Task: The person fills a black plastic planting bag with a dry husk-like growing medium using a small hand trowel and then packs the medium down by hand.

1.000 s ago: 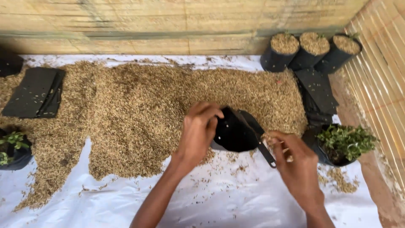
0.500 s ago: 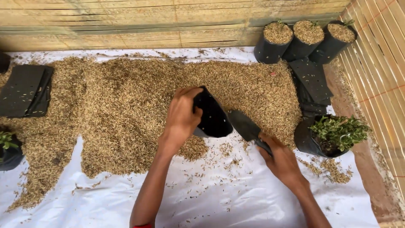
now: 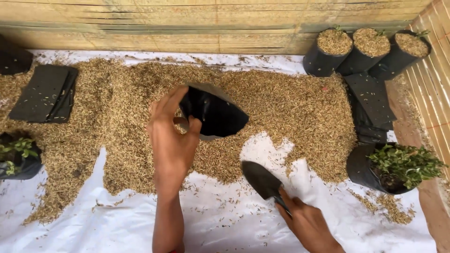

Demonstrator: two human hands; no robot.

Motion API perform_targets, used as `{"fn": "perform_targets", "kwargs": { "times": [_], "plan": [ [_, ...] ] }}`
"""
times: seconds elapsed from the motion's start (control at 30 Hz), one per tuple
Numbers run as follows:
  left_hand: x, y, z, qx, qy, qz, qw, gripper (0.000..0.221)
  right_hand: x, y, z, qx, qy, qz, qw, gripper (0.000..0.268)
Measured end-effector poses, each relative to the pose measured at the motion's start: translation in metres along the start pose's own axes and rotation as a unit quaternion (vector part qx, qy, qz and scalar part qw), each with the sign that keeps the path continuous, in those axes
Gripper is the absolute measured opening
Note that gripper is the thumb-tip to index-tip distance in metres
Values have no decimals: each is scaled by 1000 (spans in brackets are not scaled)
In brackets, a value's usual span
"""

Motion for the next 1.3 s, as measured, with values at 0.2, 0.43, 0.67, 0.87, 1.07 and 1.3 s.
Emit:
{"fn": "perform_targets", "kwargs": {
  "times": [0.2, 0.43, 0.67, 0.87, 1.07, 1.3],
  "plan": [
    [-15, 2, -5, -1, -2, -27, 1000, 66, -65, -115, -1, 26, 10, -169, 985, 46],
    [-14, 9, -12, -35, 85, -61, 994, 58, -92, -181, 16, 9, -6, -139, 990, 35],
    [-7, 3, -12, -86, 92, -64, 990, 63, -58, -185, -68, -99, -445, 51, 889, 29],
    [-8, 9, -1, -136, 80, -57, 986, 64, -32, -191, -72, -7, -648, 119, 752, 34],
    [-13, 17, 21, -209, 62, 7, 976, 64, 1, -194, -93, -53, -582, 112, 803, 25],
    [-16, 23, 52, -300, 89, 37, 949, 60, 72, -183, -114, 31, -610, 115, 783, 25]
  ]
}}
Point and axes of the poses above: each hand's wrist, its own y-axis away from the middle knuckle, its own z-axis out of the palm, x = y × z, the point moved 2 cm from there along -y, towards the middle knuckle, and after that the axes turned 7 degrees about y, right-handed, at the moved point
